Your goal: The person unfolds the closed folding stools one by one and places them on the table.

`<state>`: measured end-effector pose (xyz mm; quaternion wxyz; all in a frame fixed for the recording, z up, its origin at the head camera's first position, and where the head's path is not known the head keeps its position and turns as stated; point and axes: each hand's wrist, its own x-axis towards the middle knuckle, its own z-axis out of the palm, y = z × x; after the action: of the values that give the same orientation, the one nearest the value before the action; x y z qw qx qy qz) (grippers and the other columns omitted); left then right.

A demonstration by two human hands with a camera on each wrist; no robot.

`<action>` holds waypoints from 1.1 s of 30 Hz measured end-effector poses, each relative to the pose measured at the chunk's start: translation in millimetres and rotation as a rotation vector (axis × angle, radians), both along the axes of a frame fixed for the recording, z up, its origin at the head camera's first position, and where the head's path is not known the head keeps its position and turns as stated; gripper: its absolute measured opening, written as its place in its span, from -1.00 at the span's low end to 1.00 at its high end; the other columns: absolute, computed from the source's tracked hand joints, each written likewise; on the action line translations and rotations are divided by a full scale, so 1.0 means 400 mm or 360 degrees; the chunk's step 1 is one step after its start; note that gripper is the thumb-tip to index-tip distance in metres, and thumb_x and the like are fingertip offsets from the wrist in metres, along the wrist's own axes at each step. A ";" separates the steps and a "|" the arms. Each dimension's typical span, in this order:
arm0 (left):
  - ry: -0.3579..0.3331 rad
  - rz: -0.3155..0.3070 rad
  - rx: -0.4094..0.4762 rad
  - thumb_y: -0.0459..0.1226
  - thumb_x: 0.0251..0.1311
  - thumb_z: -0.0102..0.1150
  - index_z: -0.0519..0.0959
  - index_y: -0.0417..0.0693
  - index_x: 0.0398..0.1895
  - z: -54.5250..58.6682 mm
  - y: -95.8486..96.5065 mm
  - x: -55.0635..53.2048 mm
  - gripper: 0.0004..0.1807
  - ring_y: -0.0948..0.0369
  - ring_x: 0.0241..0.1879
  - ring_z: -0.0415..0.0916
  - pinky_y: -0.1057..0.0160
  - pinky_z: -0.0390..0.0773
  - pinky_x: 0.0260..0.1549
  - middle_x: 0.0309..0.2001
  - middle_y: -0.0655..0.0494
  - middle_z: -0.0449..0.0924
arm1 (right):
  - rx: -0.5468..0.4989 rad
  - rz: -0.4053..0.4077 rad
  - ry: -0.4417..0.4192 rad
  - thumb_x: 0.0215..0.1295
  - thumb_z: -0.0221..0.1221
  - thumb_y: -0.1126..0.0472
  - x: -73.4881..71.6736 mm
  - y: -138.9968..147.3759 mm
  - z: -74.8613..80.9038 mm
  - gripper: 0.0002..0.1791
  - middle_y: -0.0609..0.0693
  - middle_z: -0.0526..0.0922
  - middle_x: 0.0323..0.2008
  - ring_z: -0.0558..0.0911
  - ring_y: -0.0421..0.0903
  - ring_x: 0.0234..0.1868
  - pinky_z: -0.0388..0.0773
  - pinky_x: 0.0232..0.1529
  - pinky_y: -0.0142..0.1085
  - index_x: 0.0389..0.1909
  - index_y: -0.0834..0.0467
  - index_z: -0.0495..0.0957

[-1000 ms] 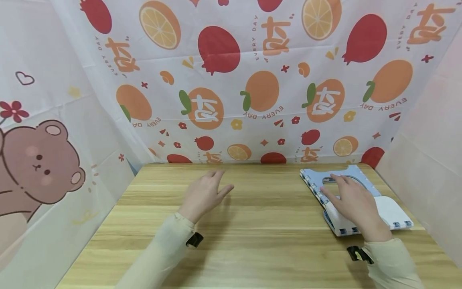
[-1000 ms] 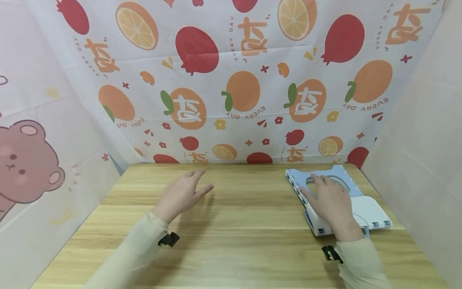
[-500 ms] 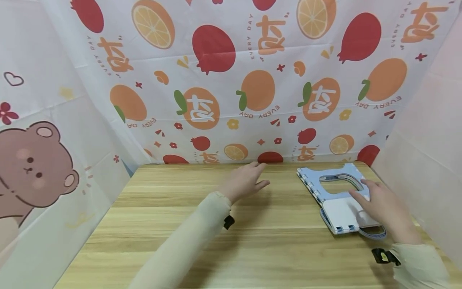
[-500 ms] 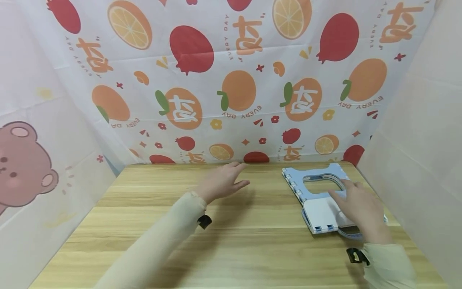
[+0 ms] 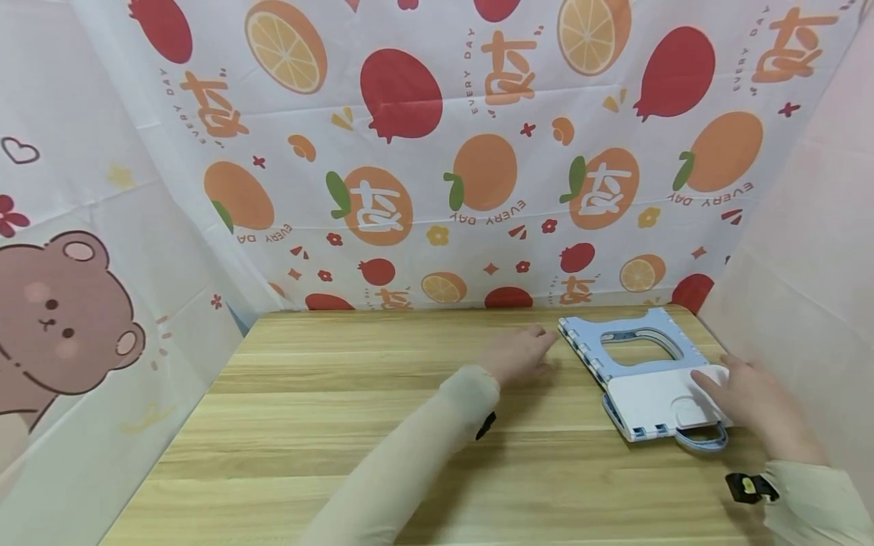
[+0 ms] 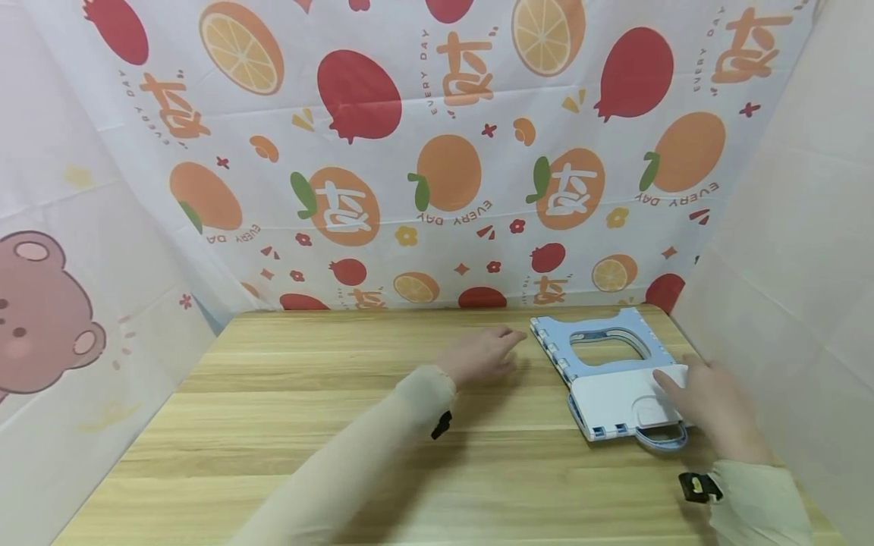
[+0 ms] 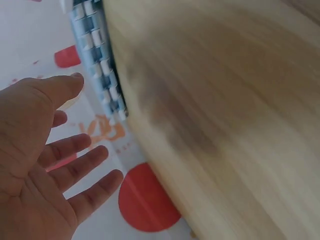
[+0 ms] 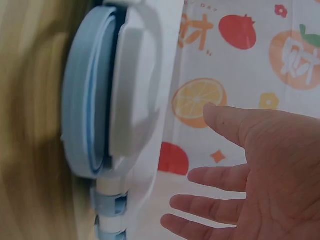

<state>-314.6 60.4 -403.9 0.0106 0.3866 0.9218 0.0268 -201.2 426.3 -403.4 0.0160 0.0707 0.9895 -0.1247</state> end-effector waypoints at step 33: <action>-0.0007 -0.0025 -0.0122 -0.02 0.65 0.04 0.20 0.53 0.68 -0.077 0.161 0.058 -0.38 0.14 0.56 0.37 0.05 0.56 0.43 0.69 0.26 0.21 | 0.0039 -0.0062 -0.0171 0.58 0.08 -0.24 -0.009 0.022 -0.045 0.05 0.82 0.29 0.23 0.43 0.66 0.15 0.49 0.19 0.50 0.32 0.80 0.16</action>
<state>-291.5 124.8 -434.6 0.0276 0.3930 0.9191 -0.0077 -204.7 435.3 -421.5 0.0658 0.0967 0.9871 -0.1089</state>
